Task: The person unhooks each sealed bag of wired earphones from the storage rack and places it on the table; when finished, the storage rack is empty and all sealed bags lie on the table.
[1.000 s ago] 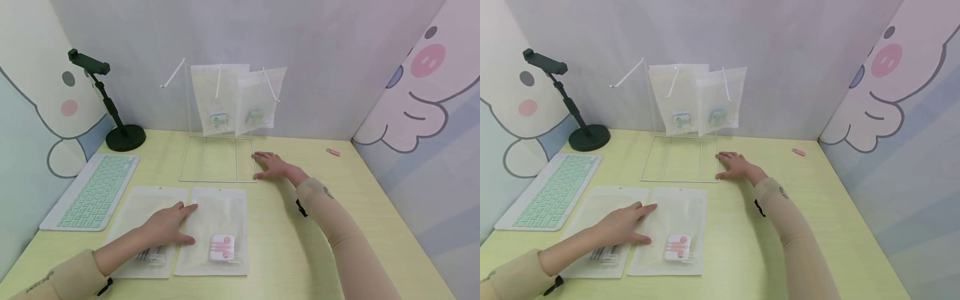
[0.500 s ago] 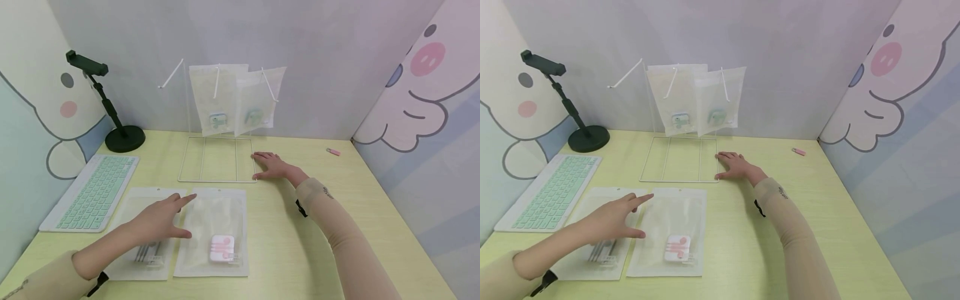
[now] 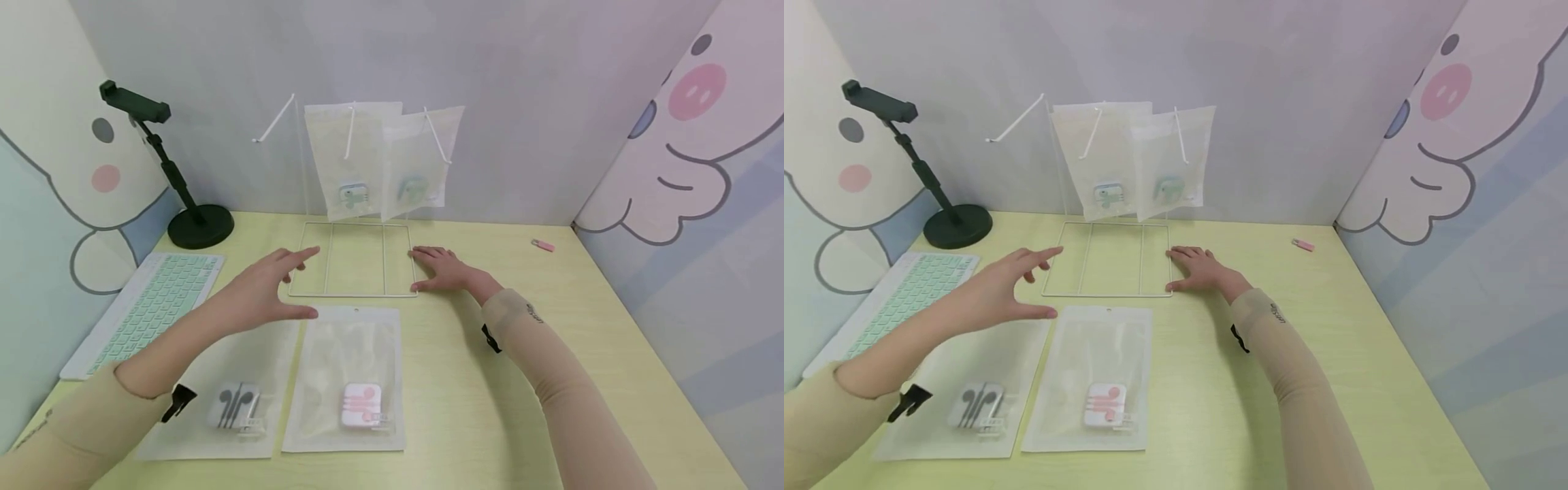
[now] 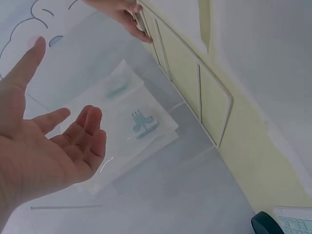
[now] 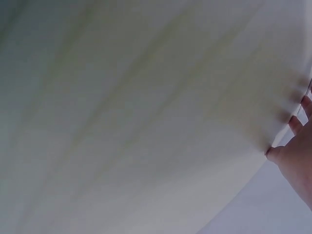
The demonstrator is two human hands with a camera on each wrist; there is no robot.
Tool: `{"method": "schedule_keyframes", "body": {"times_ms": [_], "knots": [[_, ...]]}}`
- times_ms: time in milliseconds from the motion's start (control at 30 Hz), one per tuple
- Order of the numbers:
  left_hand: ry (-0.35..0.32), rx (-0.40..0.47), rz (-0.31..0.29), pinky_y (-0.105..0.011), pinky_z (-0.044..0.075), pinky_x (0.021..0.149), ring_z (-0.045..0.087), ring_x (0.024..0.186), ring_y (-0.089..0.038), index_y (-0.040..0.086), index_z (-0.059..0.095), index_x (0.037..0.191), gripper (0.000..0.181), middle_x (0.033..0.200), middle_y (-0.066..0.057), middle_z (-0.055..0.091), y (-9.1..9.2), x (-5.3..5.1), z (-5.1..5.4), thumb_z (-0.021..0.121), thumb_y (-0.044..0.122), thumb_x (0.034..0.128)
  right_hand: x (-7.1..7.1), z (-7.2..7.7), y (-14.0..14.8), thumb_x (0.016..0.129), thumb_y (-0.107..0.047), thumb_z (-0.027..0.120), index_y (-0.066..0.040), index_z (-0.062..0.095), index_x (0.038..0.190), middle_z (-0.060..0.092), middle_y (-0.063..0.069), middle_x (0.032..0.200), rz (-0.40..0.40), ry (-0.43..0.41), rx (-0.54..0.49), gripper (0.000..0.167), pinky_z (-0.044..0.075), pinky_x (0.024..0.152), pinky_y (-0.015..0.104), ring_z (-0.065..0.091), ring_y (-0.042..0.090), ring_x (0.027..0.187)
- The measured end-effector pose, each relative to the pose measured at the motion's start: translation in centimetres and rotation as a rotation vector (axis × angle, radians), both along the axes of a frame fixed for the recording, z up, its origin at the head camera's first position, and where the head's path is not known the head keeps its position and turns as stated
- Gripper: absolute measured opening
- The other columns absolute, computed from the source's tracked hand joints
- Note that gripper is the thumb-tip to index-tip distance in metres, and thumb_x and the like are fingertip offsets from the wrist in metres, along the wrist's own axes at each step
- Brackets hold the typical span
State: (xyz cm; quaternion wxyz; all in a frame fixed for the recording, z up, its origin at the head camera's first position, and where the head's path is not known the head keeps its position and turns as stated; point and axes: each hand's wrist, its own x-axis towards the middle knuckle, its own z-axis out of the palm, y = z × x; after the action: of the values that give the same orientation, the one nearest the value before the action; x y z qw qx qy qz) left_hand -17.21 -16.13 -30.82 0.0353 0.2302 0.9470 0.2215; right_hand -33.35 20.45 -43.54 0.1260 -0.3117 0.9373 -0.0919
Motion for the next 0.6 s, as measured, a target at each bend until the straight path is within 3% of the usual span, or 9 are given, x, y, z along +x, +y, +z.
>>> {"method": "schedule_keyframes", "body": {"times_ms": [233,433,600], "knots": [[0.023,0.117,0.065,-0.054,0.038,0.100,0.044,0.124,-0.033,0.016,0.027,0.150,0.096,0.143,-0.015,0.039,0.3,-4.0,0.4,0.079,0.045,0.0734,-0.1,0.0,0.0,0.082,-0.063,0.059,-0.020,0.021,0.152,0.017,0.005,0.157,0.007,0.009,-0.001,0.090,0.013,0.107,0.065,0.017,0.036,0.142],[0.050,0.216,0.106,-0.055,0.030,0.106,0.033,0.134,-0.035,0.018,0.025,0.150,0.095,0.150,-0.014,0.031,0.8,-6.9,-0.2,0.077,0.044,0.0757,-0.1,0.1,-0.1,0.081,-0.065,0.059,-0.020,0.022,0.151,0.018,0.006,0.157,0.013,0.023,0.015,0.091,0.016,0.107,0.065,0.018,0.036,0.141],[0.077,0.247,0.114,-0.054,0.026,0.108,0.025,0.139,-0.035,0.017,0.024,0.151,0.094,0.153,-0.014,0.026,0.4,-9.4,-1.3,0.077,0.041,0.0770,0.0,0.2,-0.1,0.081,-0.063,0.060,-0.021,0.022,0.152,0.018,0.005,0.157,0.009,0.023,0.017,0.091,0.015,0.107,0.066,0.018,0.036,0.142]]}}
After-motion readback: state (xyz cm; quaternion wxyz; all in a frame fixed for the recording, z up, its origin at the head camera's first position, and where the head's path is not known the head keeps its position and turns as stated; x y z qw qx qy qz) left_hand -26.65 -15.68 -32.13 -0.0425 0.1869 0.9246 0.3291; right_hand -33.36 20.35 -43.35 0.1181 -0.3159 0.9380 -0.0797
